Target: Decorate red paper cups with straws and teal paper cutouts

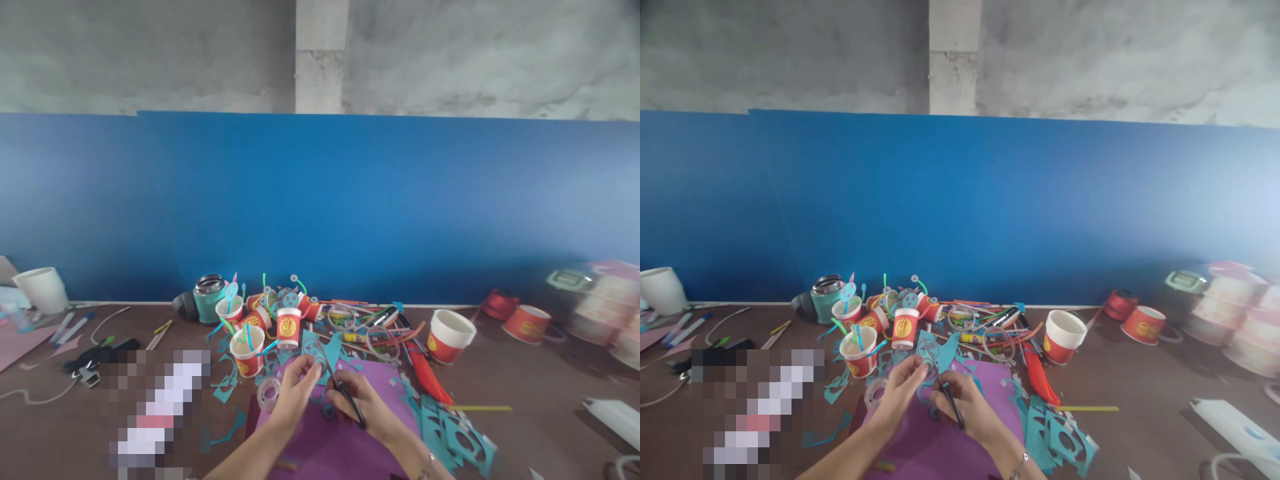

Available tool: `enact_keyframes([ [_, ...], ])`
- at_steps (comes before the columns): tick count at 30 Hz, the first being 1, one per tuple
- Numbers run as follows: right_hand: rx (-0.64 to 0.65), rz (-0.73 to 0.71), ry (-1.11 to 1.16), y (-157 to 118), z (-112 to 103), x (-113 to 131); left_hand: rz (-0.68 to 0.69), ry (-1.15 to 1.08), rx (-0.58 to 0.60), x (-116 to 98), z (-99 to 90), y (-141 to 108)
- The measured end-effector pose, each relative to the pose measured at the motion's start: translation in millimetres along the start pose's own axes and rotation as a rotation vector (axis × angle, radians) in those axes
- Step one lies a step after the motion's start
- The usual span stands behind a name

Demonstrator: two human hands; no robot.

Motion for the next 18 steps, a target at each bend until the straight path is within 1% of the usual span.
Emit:
enact_keyframes([
  [5,-0.006,0.032,0.022,-0.3,-0.3,-1.6,0.028,0.030,-0.025,0.3,-2.3,0.5],
  [7,0.004,0.037,0.029,-0.5,0.3,-2.7,0.036,0.032,-0.014,-0.6,-1.8,0.1],
  [11,0.023,0.022,0.018,-0.8,1.1,-2.7,0.028,0.029,0.003,-1.9,-0.6,-0.4],
  [18,0.005,0.034,0.004,-0.7,0.1,-0.7,0.024,0.020,-0.017,-5.0,-1.1,0.0],
])
Point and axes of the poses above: each hand's wrist, its own y-axis towards the middle knuckle, its own z-axis out of the palm, x = y × z, the point moved 6 cm from there along y, towards the middle knuckle, and after that the axes turned 10 degrees about -x, right-handed, at the moved point
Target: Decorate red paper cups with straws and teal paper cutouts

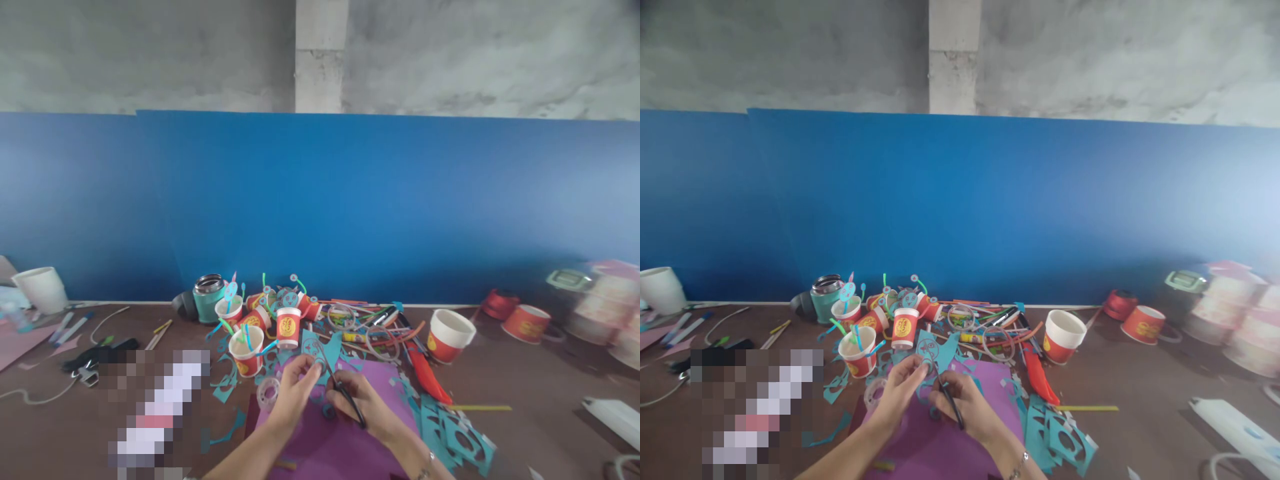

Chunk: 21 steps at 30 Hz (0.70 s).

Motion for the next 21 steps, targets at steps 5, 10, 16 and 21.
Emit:
enact_keyframes([
  [5,-0.006,-0.002,-0.017,-0.3,-1.4,-0.3,-0.006,0.011,-0.027,1.1,-2.0,1.0],
  [10,-0.013,-0.001,-0.053,-0.6,-2.7,1.1,-0.001,0.020,-0.036,2.1,-2.5,0.8],
  [16,-0.002,-0.002,-0.013,-0.6,-2.1,-5.0,0.008,0.020,-0.004,-1.6,-1.1,0.6],
  [21,0.010,-0.004,-0.015,0.4,-1.5,-4.4,0.016,0.017,0.041,-3.6,1.3,0.4],
])
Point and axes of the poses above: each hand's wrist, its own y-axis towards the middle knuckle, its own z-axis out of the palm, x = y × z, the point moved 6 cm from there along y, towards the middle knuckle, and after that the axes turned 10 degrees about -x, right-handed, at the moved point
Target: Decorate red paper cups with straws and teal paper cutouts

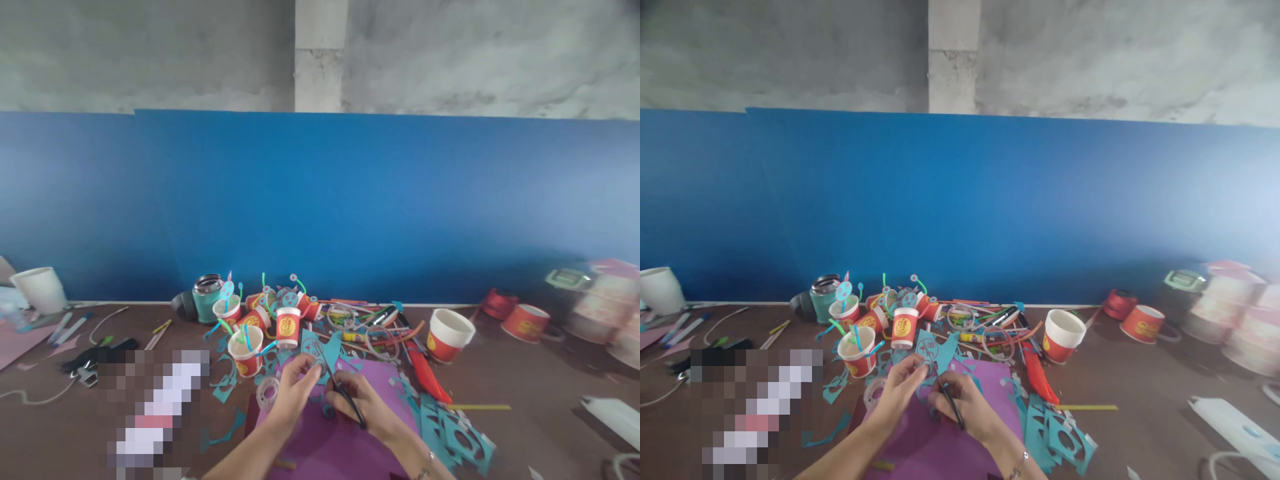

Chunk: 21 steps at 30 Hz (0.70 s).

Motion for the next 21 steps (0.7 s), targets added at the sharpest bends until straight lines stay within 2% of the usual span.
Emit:
enact_keyframes([
  [11,-0.013,-0.002,-0.046,0.7,-2.9,1.3,-0.046,-0.004,-0.070,6.9,-3.5,1.6],
  [21,0.002,0.034,-0.056,0.1,-2.6,-2.4,-0.030,-0.032,-0.026,7.7,-2.5,1.6],
])
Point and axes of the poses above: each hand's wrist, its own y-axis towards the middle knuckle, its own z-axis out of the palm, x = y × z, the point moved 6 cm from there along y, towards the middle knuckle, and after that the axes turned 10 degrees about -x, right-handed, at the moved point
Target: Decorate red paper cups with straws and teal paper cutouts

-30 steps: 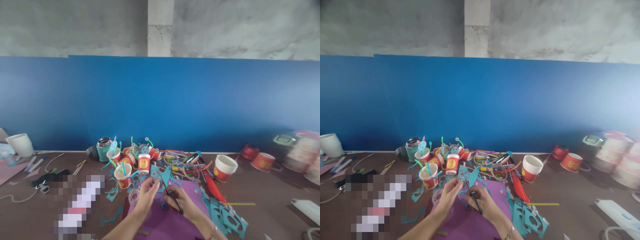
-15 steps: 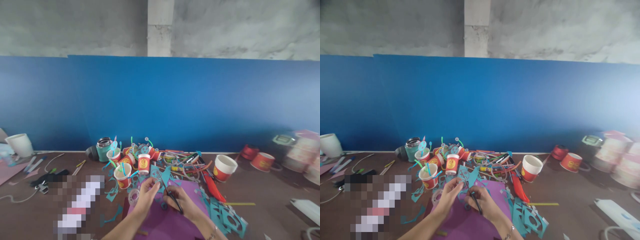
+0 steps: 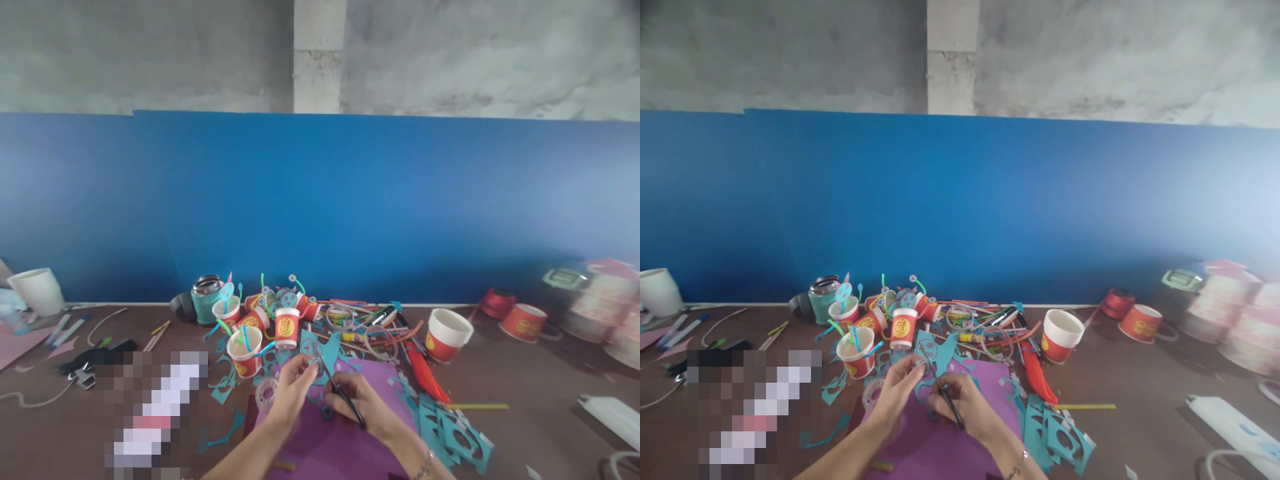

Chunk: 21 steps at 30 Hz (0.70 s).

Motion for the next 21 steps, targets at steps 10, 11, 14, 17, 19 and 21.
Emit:
enact_keyframes([
  [10,-0.001,-0.019,-0.026,-0.6,-0.1,5.7,-0.011,0.012,-0.009,1.1,-0.5,0.7],
  [11,0.001,-0.020,-0.034,-0.7,-0.4,5.1,-0.014,0.014,-0.012,0.9,-0.5,0.7],
  [14,0.011,-0.017,-0.040,-0.3,-0.9,1.7,-0.011,0.016,-0.017,-0.8,-0.4,0.6],
  [17,0.008,-0.011,-0.042,0.8,-1.3,-0.6,0.001,0.014,-0.022,-3.2,-0.6,0.5],
  [19,0.002,0.007,-0.039,1.2,-1.2,-1.4,0.009,0.017,-0.018,-3.8,-0.6,0.6],
  [21,-0.002,0.027,-0.022,1.1,-0.7,-1.8,0.015,0.021,-0.005,-3.1,-0.2,0.9],
])
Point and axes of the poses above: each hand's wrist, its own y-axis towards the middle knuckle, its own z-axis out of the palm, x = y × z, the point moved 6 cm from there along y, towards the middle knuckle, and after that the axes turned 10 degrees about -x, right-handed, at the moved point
